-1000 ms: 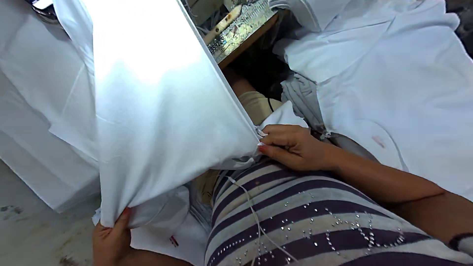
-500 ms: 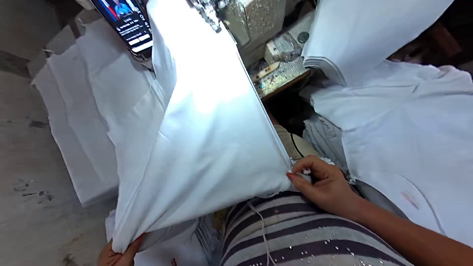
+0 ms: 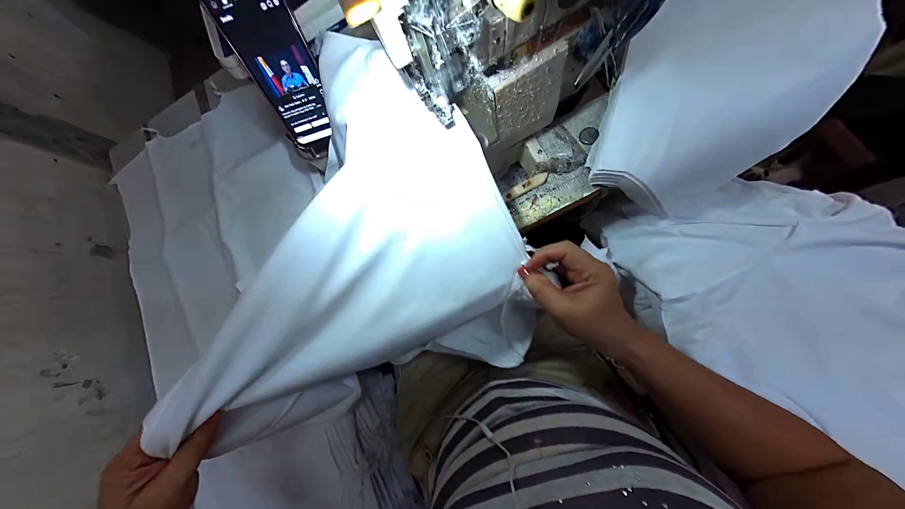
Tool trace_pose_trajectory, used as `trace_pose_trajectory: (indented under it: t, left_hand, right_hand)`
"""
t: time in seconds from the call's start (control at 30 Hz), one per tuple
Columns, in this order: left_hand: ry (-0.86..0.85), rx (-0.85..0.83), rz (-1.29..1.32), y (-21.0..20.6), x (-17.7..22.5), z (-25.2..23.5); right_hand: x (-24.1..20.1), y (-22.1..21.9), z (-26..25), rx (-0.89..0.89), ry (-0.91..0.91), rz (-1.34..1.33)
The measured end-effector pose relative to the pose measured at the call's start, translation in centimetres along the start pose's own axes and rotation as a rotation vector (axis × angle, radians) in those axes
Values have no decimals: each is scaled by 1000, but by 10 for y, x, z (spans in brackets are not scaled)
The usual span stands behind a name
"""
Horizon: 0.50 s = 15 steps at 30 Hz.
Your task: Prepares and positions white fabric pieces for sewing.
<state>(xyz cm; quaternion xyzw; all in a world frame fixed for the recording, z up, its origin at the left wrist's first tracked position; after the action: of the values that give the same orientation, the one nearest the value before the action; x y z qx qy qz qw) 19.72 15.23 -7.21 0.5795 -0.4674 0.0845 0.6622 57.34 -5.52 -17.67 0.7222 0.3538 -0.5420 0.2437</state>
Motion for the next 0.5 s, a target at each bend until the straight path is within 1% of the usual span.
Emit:
trace_pose_trajectory:
  t: [0.2,0.27,0.3,0.33,0.4,0.43,0.47,0.5]
  left_hand:
    - [-90,15,-89,24,-11,-57]
    - [-75,34,-126,30,-15,-76]
    - [-61,74,-154,30,-14,-86]
    - [-46,147,-220,28,-8,-96]
    - [2,349,-436,16,1,-116]
    - [22,408,-527,6,8,-122]
    - [19,426,-586,-10,25,-122]
    - [-59,425,-595,-34,45,-115]
  right_hand:
    - [3,-14,-53,16,30,21]
    - [4,-18,-70,22,67,28]
    - [4,-20,-77,28,84,27]
    - [3,-22,-85,36,94,22]
    - [5,-28,-102,71,117,-1]
    - [5,-31,-110,86,119,-8]
    - [5,-32,-117,91,110,-10]
    - [3,-34,-122,90,95,-13]
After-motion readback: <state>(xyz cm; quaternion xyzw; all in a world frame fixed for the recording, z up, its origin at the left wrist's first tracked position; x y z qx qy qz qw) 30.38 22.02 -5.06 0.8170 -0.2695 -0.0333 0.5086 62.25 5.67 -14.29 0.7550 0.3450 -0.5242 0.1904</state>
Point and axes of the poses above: each hand's wrist, its own z-axis away from the middle knuckle, its own y-axis out of the back of the hand, x = y × z, the point moved 2 cm from there along -z, towards the middle knuckle, and after that the axes turned 11 degrees about -z, right-handed, at the moved point
